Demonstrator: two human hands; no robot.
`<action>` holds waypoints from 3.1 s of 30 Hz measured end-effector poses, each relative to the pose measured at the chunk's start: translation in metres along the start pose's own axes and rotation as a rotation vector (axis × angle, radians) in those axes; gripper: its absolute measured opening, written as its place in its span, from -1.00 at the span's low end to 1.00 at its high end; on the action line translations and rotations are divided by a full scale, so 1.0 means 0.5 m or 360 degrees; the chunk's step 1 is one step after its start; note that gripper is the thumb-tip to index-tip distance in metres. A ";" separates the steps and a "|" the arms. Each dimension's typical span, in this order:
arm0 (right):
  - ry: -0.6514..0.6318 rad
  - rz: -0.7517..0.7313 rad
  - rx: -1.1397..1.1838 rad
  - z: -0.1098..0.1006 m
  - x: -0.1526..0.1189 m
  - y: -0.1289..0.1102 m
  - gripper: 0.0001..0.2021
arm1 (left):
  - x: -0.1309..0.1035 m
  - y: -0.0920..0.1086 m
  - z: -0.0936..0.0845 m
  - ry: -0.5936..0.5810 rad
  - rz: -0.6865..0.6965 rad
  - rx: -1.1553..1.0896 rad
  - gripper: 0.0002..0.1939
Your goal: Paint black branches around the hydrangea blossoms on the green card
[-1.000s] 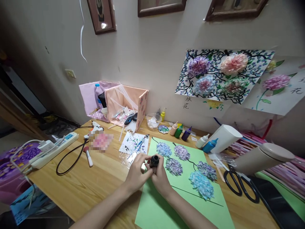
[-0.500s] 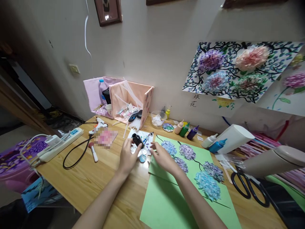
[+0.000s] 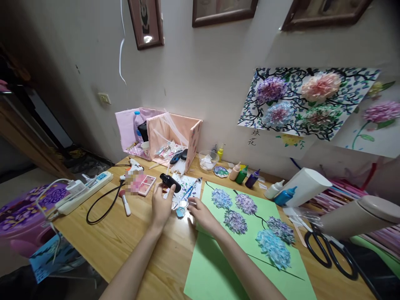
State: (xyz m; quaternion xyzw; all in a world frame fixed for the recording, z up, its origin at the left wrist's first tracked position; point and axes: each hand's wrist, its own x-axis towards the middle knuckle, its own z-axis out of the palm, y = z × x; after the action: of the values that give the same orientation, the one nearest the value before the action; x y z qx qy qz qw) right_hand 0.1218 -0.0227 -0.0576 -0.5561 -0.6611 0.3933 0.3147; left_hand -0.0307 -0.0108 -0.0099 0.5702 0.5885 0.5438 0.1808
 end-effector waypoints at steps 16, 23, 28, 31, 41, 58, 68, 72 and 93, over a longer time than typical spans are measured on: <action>-0.0429 -0.1124 -0.1411 -0.055 0.069 -0.039 -0.87 | -0.001 -0.006 0.002 -0.0058 0.0078 0.0020 -0.70; -0.0623 -0.1401 -0.1703 -0.056 0.067 -0.048 -0.89 | 0.003 -0.013 0.004 -0.0100 0.0103 0.0010 -0.71; -0.0740 -0.1541 -0.1684 -0.074 0.066 -0.044 -0.88 | 0.002 -0.015 0.007 -0.0085 0.0108 0.0060 -0.72; -0.0769 -0.1603 -0.1652 -0.076 0.064 -0.046 -0.88 | 0.003 -0.018 0.009 -0.0078 0.0124 0.0091 -0.73; -0.0474 -0.1549 -0.1361 -0.107 0.060 -0.071 -0.88 | 0.010 -0.020 -0.004 -0.0018 0.0181 0.0187 -0.74; 0.0471 -0.0524 -0.0251 -0.162 0.008 -0.074 -0.91 | -0.017 -0.008 0.017 -0.0439 0.0413 0.0201 -0.76; 0.0430 -0.0558 -0.0238 -0.149 0.021 -0.053 -0.85 | -0.018 -0.017 0.023 -0.0532 0.0359 0.0170 -0.76; 0.0470 -0.0521 -0.0257 -0.153 0.021 -0.049 -0.86 | -0.017 -0.017 0.022 -0.0516 0.0340 0.0159 -0.74; 0.0566 -0.0390 -0.0287 -0.141 0.034 -0.024 -0.81 | -0.021 -0.018 0.031 -0.0537 0.0367 0.0176 -0.77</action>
State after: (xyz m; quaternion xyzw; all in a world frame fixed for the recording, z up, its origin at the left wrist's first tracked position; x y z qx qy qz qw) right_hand 0.1731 0.0054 -0.0127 -0.5580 -0.6904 0.1873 0.4206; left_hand -0.0191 -0.0113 -0.0271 0.7258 0.5097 0.4246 0.1819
